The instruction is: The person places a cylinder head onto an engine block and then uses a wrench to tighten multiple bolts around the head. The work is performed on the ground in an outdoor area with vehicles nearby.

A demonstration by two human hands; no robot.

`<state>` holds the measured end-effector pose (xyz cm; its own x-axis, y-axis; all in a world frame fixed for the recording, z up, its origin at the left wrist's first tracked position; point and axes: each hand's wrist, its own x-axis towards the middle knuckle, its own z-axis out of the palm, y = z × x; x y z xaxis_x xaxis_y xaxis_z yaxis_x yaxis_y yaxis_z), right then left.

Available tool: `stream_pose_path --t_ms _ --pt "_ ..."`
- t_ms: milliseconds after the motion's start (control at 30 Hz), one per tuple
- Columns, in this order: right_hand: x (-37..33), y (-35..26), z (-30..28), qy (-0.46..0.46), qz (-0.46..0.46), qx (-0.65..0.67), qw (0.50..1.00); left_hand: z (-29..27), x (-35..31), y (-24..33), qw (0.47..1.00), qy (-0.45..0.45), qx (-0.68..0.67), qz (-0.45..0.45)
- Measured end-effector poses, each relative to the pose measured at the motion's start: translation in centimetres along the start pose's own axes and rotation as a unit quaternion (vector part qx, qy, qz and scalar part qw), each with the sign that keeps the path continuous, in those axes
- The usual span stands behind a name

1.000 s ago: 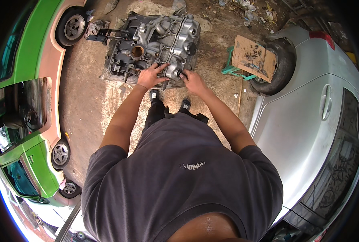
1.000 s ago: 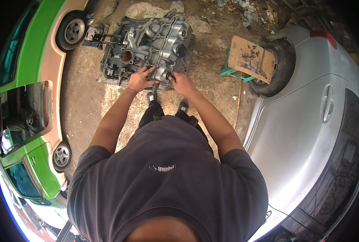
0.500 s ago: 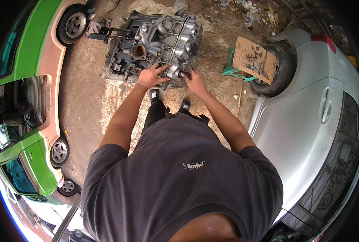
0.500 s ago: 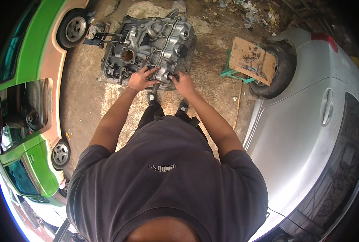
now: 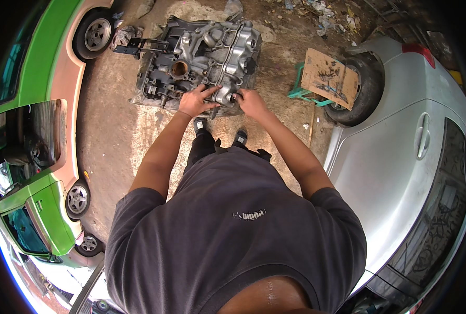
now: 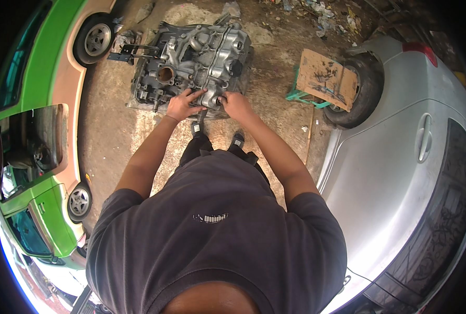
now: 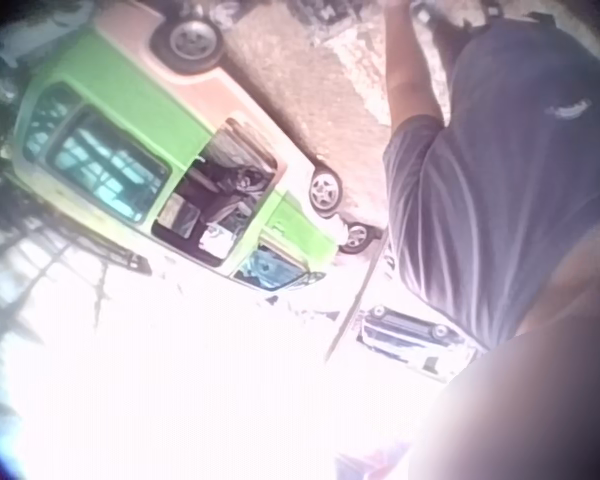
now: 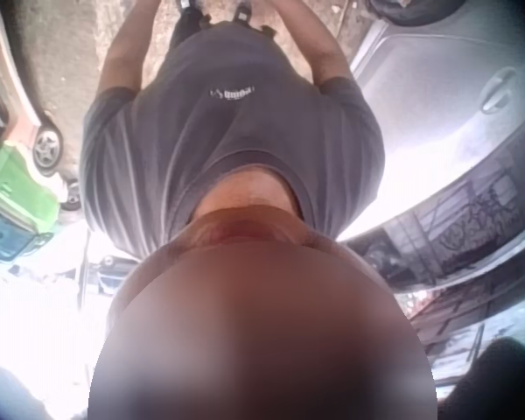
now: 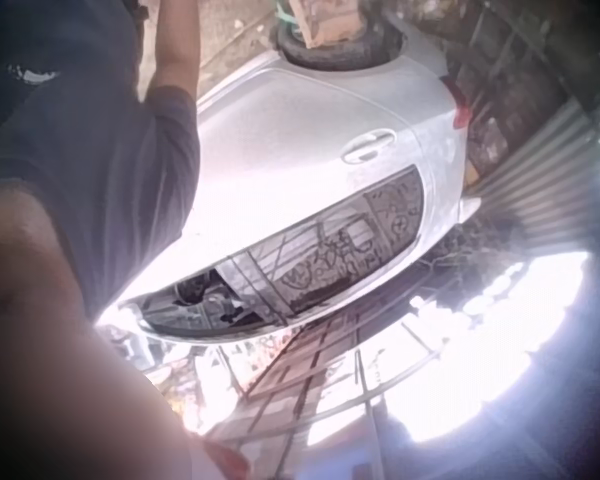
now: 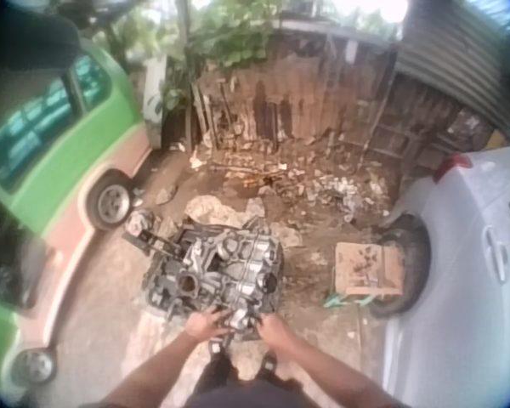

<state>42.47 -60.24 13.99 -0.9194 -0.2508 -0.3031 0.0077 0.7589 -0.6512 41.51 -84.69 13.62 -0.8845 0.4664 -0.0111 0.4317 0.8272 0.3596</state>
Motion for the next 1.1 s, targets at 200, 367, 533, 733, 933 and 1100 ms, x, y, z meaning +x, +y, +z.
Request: stream_pose_path --t_ms 200,367,533,733,933,1100 --pt "-1.5 -0.1 0.3 0.072 -0.122 -0.075 0.987 0.3 0.0 -0.1 1.000 -0.008 -0.002 0.000" --pt "-1.3 -1.1 -0.8 0.023 -0.120 -0.170 0.978 0.5 0.1 -0.2 1.000 0.014 0.005 0.002" --pt "-2.0 -0.6 0.1 0.063 -0.108 -0.150 0.981 0.3 0.1 -0.2 1.000 0.012 0.000 0.008" --pt "-2.5 -0.2 0.9 0.101 -0.058 -0.110 0.987 0.3 -0.1 -0.3 1.000 0.005 -0.001 0.007" --pt "-1.5 0.3 0.1 0.108 -0.156 -0.101 0.977 0.2 -0.1 0.0 1.000 0.008 -0.001 -0.005" --pt "-0.9 1.2 0.9 0.089 -0.170 -0.124 0.974 0.0 -0.2 0.1 1.000 0.014 -0.008 -0.001"
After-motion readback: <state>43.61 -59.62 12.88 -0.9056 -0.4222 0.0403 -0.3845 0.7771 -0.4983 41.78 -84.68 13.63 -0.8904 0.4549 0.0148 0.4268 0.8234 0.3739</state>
